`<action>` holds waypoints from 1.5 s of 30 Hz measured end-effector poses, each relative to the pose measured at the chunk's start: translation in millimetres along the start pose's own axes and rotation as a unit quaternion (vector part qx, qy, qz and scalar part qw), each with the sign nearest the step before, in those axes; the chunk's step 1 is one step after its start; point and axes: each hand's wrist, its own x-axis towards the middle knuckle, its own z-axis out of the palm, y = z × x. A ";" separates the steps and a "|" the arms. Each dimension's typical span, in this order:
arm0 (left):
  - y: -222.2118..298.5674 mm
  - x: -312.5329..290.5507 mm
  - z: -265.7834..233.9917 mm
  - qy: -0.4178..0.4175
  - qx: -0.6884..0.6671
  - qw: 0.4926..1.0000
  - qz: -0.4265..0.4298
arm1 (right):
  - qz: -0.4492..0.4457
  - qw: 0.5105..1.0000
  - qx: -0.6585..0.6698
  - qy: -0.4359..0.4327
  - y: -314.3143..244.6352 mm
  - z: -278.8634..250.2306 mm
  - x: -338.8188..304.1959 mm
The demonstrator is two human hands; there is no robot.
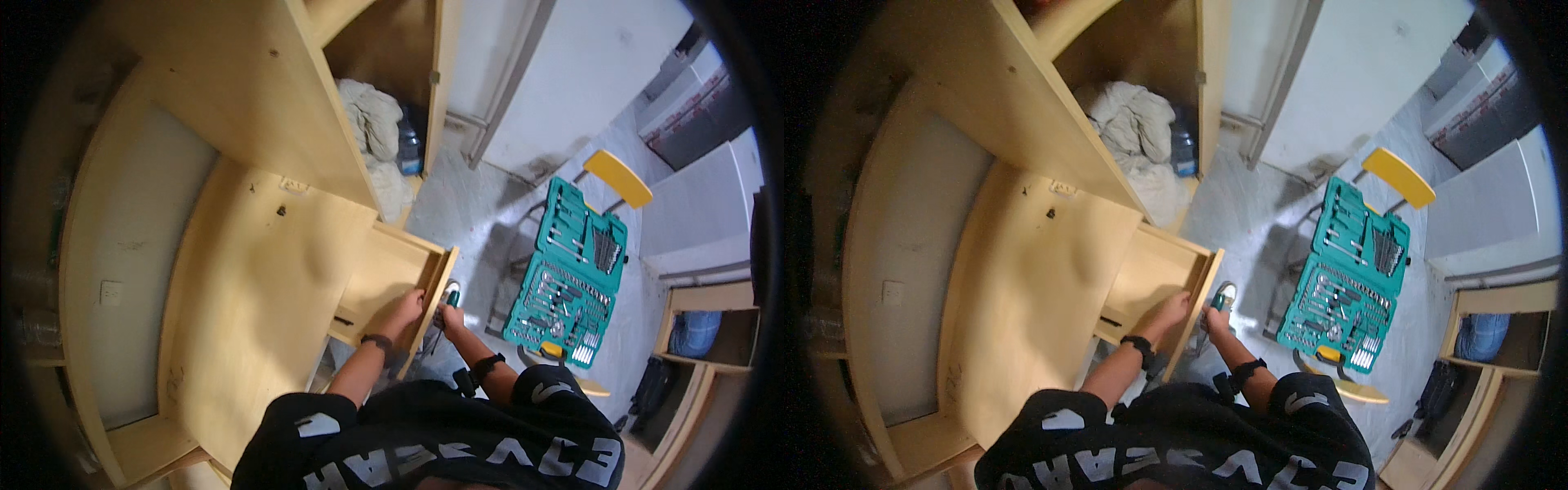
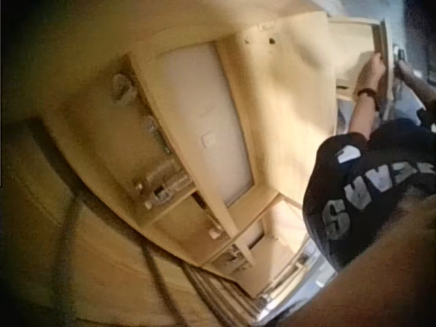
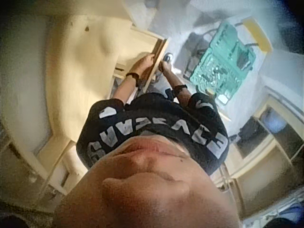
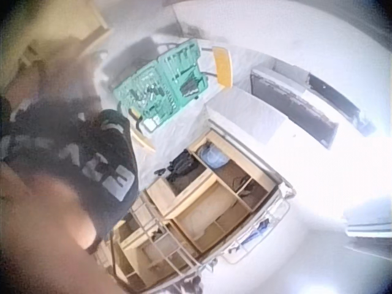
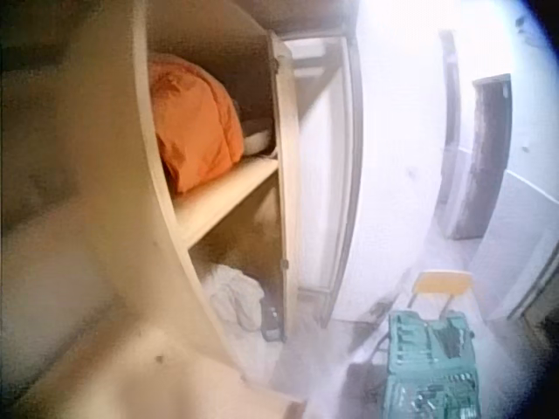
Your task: The person uses a screwdriver to tighten screws on the drawer slide and the side of a wooden cabinet, then picks up and handles a small metal latch.
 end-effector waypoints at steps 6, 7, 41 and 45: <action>-0.4 15.0 15.9 0.010 0.156 0.988 0.003 | -0.085 0.991 -0.072 0.067 6.9 -1.0 -35.7; -2.6 19.1 13.8 0.004 0.154 0.988 0.004 | -0.070 0.994 -0.052 0.061 5.2 3.3 -43.0; -46.6 59.4 24.2 -0.107 -0.136 0.949 -0.263 | -0.077 0.991 -0.106 0.022 20.1 -10.0 3.5; -13.9 62.4 29.1 -0.094 -0.247 0.894 -0.363 | -0.094 0.992 -0.064 0.049 48.3 -17.3 -4.7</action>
